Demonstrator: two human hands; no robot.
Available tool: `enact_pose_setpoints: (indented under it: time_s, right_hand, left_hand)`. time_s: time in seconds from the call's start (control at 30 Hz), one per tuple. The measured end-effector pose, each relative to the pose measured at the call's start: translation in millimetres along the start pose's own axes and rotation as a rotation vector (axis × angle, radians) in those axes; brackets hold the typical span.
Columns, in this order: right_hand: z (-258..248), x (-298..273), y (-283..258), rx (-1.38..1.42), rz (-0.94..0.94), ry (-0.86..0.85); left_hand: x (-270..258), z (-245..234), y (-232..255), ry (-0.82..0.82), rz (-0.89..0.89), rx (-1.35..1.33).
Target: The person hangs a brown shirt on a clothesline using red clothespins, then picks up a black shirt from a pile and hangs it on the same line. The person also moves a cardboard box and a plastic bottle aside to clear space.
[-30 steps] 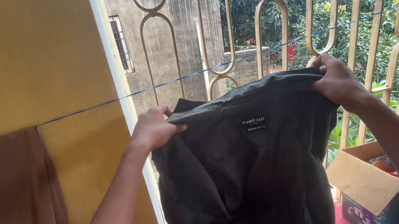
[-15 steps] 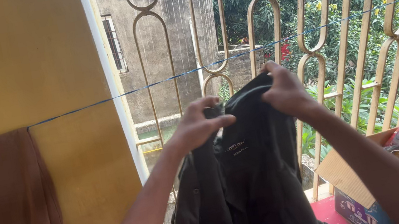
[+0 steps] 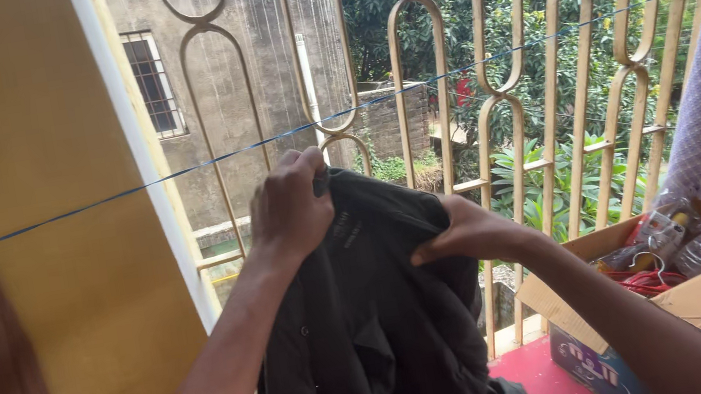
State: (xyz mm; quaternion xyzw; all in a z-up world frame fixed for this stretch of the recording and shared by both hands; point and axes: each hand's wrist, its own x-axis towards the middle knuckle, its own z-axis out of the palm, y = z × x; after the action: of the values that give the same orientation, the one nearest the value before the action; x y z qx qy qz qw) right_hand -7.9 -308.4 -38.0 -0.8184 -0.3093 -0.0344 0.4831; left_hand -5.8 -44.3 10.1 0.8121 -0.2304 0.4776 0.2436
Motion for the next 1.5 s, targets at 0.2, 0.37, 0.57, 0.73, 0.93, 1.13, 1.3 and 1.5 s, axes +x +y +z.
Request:
enact_pose_setpoints:
  time_s: [0.2, 0.37, 0.57, 0.73, 0.93, 1.13, 1.3, 1.5]
  right_hand:
    - [-15.7, -27.9, 45.9, -0.068, 0.108, -0.102]
    - [-78.8, -45.0, 74.2, -0.164, 0.242, 0.156]
    - [-107.2, -59.9, 104.9, -0.628, 0.07, 0.729]
    - [-81.9, -74.5, 140.7, -0.617, 0.24, -0.085]
    - [-48.7, -57.9, 109.5, -0.614, 0.581, -0.28]
    - [8.5, -5.6, 26.9, -0.096, 0.115, 0.144]
    - [59.2, 26.8, 19.1, -0.114, -0.298, 0.325]
    - [45.9, 9.0, 30.5, 0.289, -0.205, 0.256]
  left_hand:
    - [9.0, -19.3, -16.8, 0.112, 0.073, 0.195]
    - [14.9, -30.7, -22.1, 0.12, 0.029, 0.314]
    - [25.3, -31.6, -23.7, 0.152, -0.067, 0.315]
    - [21.0, -35.7, -29.1, 0.167, -0.026, 0.303]
    - [16.4, -14.4, -27.2, 0.075, 0.075, 0.154]
    - [-1.0, 22.3, 20.1, -0.184, -0.059, -0.023]
    - [-2.9, 23.2, 28.4, -0.686, -0.28, -0.683]
    - [-18.1, 5.3, -22.0, -0.835, -0.481, -0.531]
